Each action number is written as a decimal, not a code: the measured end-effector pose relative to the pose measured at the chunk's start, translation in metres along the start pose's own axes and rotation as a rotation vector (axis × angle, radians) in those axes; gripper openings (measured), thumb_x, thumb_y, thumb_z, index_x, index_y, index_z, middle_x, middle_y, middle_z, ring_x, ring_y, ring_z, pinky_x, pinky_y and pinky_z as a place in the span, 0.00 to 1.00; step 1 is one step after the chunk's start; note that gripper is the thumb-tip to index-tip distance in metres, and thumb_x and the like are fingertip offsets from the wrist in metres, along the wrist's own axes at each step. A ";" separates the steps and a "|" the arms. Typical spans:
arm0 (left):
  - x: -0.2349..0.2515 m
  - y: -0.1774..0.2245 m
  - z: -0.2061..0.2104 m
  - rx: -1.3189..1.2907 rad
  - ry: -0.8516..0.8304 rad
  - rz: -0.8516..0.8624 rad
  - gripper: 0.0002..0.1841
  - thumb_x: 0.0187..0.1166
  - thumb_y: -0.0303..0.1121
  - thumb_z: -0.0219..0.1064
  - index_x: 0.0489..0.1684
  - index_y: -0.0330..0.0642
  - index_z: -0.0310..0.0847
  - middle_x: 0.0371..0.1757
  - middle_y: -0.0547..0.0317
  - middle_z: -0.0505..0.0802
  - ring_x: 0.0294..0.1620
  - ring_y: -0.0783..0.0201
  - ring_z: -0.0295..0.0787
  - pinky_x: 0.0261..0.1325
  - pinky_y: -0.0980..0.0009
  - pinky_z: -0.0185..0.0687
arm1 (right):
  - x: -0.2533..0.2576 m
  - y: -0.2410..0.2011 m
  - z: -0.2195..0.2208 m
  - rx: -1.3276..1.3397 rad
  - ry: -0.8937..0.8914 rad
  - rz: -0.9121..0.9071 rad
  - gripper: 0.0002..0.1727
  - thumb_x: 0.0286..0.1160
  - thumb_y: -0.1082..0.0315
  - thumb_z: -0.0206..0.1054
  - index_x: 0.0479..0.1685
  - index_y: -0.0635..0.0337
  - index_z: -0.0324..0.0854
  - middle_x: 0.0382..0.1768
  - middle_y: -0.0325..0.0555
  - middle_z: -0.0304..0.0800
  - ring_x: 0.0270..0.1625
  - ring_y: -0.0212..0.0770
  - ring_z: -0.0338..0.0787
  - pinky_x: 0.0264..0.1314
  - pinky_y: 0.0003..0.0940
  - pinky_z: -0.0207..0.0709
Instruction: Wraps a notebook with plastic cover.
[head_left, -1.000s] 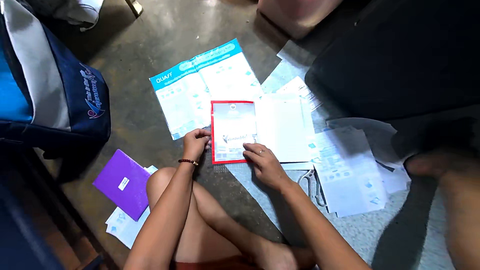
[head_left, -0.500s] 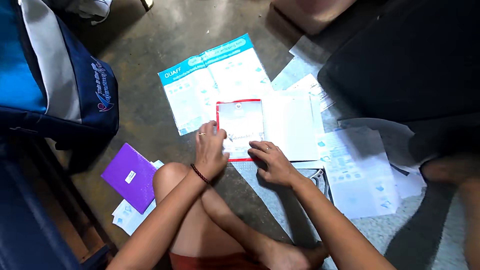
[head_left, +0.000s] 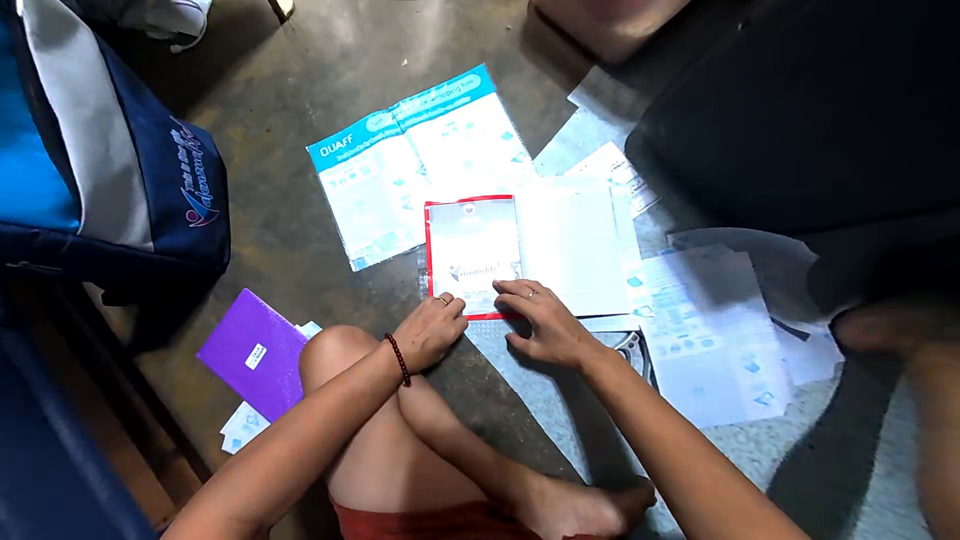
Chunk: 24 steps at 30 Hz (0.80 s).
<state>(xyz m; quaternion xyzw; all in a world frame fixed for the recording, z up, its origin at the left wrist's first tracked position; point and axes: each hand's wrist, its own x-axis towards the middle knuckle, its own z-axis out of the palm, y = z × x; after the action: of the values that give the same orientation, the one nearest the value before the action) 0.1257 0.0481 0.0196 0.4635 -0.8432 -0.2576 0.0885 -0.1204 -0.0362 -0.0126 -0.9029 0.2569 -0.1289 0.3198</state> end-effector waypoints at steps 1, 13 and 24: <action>0.001 0.001 0.000 0.012 0.002 0.007 0.06 0.76 0.20 0.62 0.38 0.26 0.84 0.50 0.35 0.89 0.58 0.36 0.87 0.56 0.46 0.84 | -0.001 0.001 0.001 -0.033 0.022 -0.036 0.22 0.54 0.67 0.75 0.52 0.67 0.89 0.72 0.60 0.84 0.76 0.61 0.81 0.74 0.58 0.74; 0.005 0.009 0.000 0.053 -0.041 -0.038 0.07 0.72 0.21 0.63 0.43 0.25 0.82 0.46 0.34 0.88 0.53 0.34 0.88 0.48 0.45 0.83 | -0.005 0.004 0.009 -0.208 0.055 -0.141 0.25 0.59 0.50 0.71 0.46 0.64 0.89 0.69 0.65 0.85 0.74 0.63 0.83 0.71 0.55 0.78; -0.001 0.005 -0.007 -0.109 0.027 -0.253 0.15 0.72 0.33 0.68 0.41 0.26 0.87 0.53 0.34 0.90 0.60 0.39 0.88 0.63 0.49 0.82 | -0.006 0.002 0.017 -0.121 0.148 -0.079 0.15 0.79 0.66 0.60 0.32 0.66 0.88 0.69 0.62 0.87 0.74 0.63 0.84 0.72 0.58 0.77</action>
<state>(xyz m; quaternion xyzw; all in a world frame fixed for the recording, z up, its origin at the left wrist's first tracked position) 0.1253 0.0491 0.0284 0.5641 -0.7616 -0.3057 0.0915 -0.1199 -0.0256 -0.0272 -0.9180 0.2512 -0.1919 0.2394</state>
